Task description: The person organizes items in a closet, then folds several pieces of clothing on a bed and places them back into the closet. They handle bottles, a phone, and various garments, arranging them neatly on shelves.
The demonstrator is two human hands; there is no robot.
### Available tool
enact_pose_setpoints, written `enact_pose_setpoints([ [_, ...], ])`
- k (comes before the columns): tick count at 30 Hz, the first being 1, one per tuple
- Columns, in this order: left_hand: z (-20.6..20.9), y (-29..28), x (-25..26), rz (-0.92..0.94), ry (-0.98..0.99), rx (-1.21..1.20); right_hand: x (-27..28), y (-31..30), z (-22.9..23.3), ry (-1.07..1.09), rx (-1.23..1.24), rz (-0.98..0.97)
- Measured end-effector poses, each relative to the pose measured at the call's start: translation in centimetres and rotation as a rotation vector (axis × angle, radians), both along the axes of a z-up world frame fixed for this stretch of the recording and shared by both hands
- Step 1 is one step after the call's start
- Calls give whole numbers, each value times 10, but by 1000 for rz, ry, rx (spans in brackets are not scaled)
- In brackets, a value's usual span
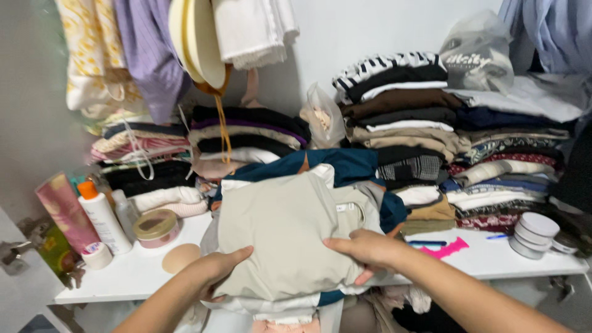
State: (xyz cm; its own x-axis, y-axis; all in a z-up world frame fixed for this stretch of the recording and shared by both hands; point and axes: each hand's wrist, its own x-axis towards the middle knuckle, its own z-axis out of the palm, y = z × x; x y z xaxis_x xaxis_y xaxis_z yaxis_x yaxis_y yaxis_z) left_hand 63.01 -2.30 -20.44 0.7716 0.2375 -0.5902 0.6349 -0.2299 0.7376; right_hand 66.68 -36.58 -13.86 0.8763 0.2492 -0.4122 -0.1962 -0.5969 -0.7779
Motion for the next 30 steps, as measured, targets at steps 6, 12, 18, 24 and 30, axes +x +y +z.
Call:
enact_pose_setpoints([
  [6, 21, -10, -1, -53, -135, -438, 13, -19, -27, -26, -22, 65],
  [12, 94, -63, -24, 75, -310, -640, 44, -44, -62, 193, 248, -99],
  [18, 136, -83, -9, 89, -431, -935, 17, -39, -31, 262, 486, -273],
  [24, 191, -105, 0, -148, -500, -1004, -23, -17, 53, 284, 995, -231],
  [30, 214, -106, -1, -323, -446, -1033, -1, -28, 94, 60, 1135, -329],
])
